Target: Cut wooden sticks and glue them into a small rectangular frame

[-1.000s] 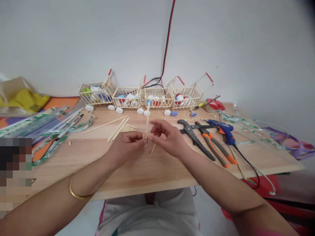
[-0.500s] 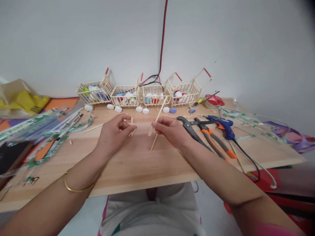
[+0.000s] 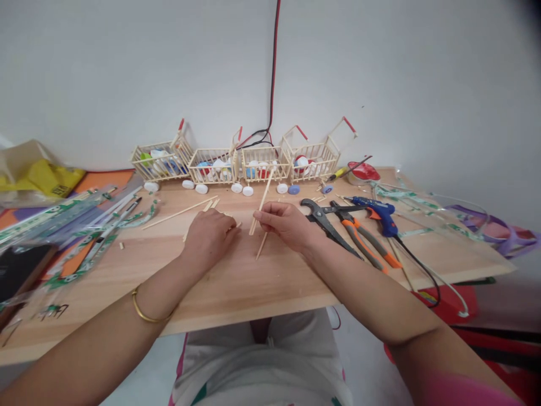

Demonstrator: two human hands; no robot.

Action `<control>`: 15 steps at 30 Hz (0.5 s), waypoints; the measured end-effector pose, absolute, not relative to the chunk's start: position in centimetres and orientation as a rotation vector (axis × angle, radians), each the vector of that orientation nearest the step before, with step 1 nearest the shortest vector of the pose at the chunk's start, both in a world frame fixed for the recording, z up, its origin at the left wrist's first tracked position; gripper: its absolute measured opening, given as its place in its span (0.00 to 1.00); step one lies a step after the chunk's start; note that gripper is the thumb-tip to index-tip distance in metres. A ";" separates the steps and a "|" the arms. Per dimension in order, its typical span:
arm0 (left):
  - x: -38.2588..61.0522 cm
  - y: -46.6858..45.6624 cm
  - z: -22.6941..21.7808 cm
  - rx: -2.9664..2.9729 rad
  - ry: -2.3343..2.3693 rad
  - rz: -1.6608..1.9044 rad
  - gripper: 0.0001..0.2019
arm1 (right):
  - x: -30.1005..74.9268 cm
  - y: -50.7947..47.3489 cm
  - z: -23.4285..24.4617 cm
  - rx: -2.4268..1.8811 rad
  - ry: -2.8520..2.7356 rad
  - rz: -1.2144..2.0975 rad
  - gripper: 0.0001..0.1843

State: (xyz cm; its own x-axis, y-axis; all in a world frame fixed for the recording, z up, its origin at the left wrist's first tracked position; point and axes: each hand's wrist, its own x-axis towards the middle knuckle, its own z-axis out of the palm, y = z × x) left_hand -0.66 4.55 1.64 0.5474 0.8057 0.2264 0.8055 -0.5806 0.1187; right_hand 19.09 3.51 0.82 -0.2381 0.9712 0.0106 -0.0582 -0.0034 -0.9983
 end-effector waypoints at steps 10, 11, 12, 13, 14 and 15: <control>0.0 3.0 2.2 1.716 1.135 0.846 0.13 | 19.0 3.4 1.1 -1.066 -1.455 1.331 0.17; 0.2 2.8 2.1 1.636 1.111 0.815 0.13 | 19.0 3.3 1.1 -1.064 -1.468 1.328 0.17; 0.3 2.7 2.0 1.581 1.094 0.798 0.13 | 18.9 3.3 1.2 -1.062 -1.477 1.327 0.17; 0.4 2.7 1.9 1.540 1.083 0.787 0.13 | 18.8 3.2 1.3 -1.059 -1.483 1.329 0.16; 0.5 2.6 1.8 1.506 1.078 0.781 0.13 | 18.7 3.1 1.4 -1.055 -1.486 1.333 0.16; 0.6 2.6 1.8 1.478 1.080 0.773 0.13 | 18.6 3.1 1.4 -1.050 -1.486 1.337 0.16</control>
State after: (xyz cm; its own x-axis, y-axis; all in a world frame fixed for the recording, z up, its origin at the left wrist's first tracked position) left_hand 0.64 2.57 1.80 0.3729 0.9234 -0.0909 0.2122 0.0105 0.9772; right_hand 18.61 3.08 1.44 -0.2808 0.9580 0.0587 0.0420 0.0734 -0.9964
